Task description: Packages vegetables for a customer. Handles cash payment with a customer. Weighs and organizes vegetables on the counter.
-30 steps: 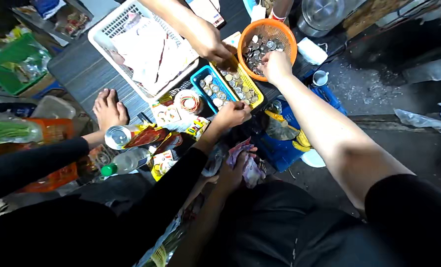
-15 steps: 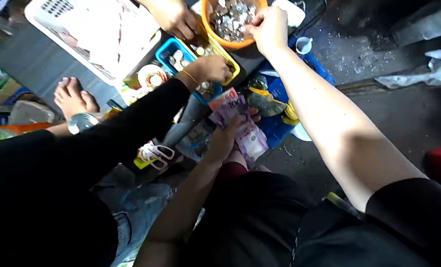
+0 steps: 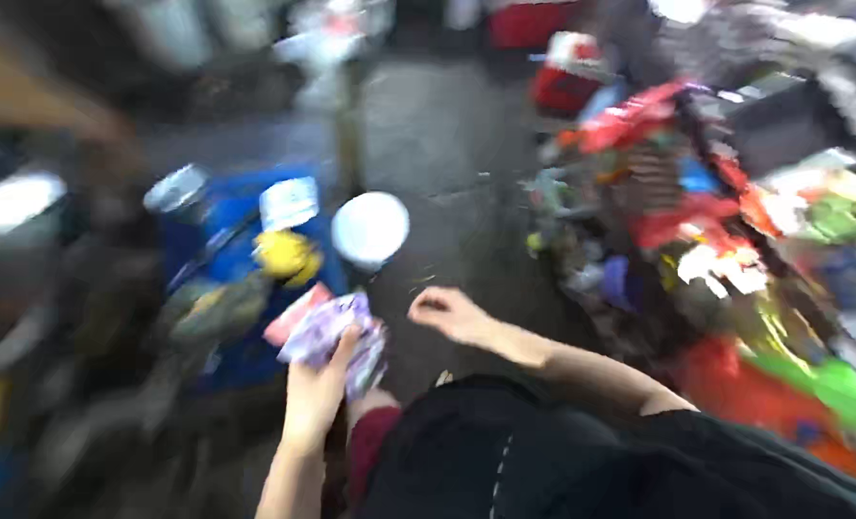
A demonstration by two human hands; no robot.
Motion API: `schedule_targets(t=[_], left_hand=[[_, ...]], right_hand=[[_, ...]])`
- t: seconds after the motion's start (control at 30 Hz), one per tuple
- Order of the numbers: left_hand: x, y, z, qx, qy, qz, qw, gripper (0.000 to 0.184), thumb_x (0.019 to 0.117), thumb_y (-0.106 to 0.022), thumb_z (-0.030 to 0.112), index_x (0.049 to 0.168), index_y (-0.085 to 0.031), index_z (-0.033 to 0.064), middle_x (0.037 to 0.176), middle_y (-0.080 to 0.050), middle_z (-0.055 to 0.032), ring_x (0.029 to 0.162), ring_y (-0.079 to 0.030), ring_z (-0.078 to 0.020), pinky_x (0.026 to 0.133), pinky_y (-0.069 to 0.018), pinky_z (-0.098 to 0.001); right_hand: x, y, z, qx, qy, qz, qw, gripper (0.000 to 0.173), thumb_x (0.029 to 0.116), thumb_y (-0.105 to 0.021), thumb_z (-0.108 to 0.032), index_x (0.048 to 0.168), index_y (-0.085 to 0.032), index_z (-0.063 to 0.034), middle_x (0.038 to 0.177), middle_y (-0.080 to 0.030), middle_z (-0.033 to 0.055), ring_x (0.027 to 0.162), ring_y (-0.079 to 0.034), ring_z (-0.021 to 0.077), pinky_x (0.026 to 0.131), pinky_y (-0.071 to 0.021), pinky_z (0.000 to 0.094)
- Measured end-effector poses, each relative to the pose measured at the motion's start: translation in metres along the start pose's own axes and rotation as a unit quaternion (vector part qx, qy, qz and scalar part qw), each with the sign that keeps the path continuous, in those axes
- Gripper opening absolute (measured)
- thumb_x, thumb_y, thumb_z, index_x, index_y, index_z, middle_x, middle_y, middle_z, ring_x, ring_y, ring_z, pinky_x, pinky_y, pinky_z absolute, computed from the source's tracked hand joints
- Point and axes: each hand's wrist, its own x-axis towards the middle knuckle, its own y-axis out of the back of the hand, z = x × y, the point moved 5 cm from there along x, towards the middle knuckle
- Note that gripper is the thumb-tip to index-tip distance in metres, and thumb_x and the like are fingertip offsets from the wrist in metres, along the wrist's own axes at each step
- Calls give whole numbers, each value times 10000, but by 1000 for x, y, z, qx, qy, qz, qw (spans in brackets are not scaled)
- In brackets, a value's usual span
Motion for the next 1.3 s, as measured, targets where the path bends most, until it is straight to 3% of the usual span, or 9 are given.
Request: schedule_targets(t=[0.1, 0.2, 0.43, 0.53, 0.67, 0.83, 0.97, 1.13, 1.3], left_hand=[[-26, -134, 2, 72, -40, -142, 987, 503, 911, -732, 102, 1316, -504, -90, 1073, -697, -66, 961, -686, -51, 884, -591, -272], [-65, -259, 14, 149, -87, -303, 937, 508, 876, -742, 55, 1306, -538, -122, 1161, -689, -154, 1054, -667, -101, 970, -548, -308], [-166, -457, 47, 23, -12, -530, 848, 228, 1031, -497, 48, 1237, -555, -31, 997, -730, 21, 913, -705, -23, 857, -596, -226], [-198, -521, 42, -37, 14, -639, 768, 240, 1014, -447, -53, 1217, -572, -75, 1037, -764, -116, 915, -758, -214, 866, -634, -363], [-240, -592, 38, 38, -86, -693, 715, 316, 848, -654, -38, 1159, -598, -26, 972, -717, 25, 902, -691, -29, 838, -593, -242], [-288, -684, 27, 51, -45, -784, 617, 189, 965, -616, 37, 1151, -643, 13, 950, -727, 0, 876, -699, -67, 829, -604, -293], [-299, -751, 28, 51, 112, -787, 604, 291, 1094, -415, 105, 1207, -654, -20, 1034, -757, -119, 912, -742, -200, 847, -623, -371], [-314, -830, 29, 55, 19, -800, 598, 105, 979, -652, 48, 1068, -708, 43, 909, -749, -38, 803, -713, -112, 744, -613, -307], [-351, -888, 20, 62, -16, -811, 582, 61, 939, -664, -5, 960, -705, 35, 793, -715, 5, 709, -673, -58, 682, -596, -269]], right_hand=[[-105, 76, 19, 60, 22, 125, 990, 378, 1026, -624, -275, 1268, -599, 14, 866, -632, 56, 692, -562, 72, 665, -503, 263], [-191, 134, 26, 24, 78, 296, 952, 401, 984, -689, -266, 1206, -643, 64, 946, -721, 158, 859, -698, 185, 840, -576, 394], [-397, 240, 63, 86, 51, 683, 723, 232, 1010, -542, -54, 1080, -740, 44, 982, -752, 85, 905, -685, 43, 877, -561, 256], [-472, 259, 77, 181, 59, 708, 680, 207, 1031, -561, -71, 1138, -725, -2, 949, -748, 27, 840, -686, 25, 819, -581, 233], [-508, 269, 90, 161, 87, 708, 682, 283, 991, -635, -71, 1255, -676, 24, 959, -748, 25, 817, -696, 40, 788, -596, 232], [-556, 306, 131, 136, 16, 836, 531, 109, 965, -675, -90, 1010, -755, -32, 896, -747, 8, 787, -692, 50, 755, -605, 264], [-607, 352, 143, 190, 9, 842, 505, 205, 1072, -518, -177, 1163, -676, -83, 937, -719, -2, 802, -689, 75, 745, -611, 294], [-631, 409, 128, 175, 41, 792, 583, 334, 1027, -566, -72, 1355, -631, -79, 1050, -732, -1, 833, -684, 41, 757, -598, 221], [-663, 456, 167, 84, -69, 853, 510, 111, 980, -688, -166, 1055, -720, -90, 955, -689, -15, 843, -653, 38, 785, -569, 246]])
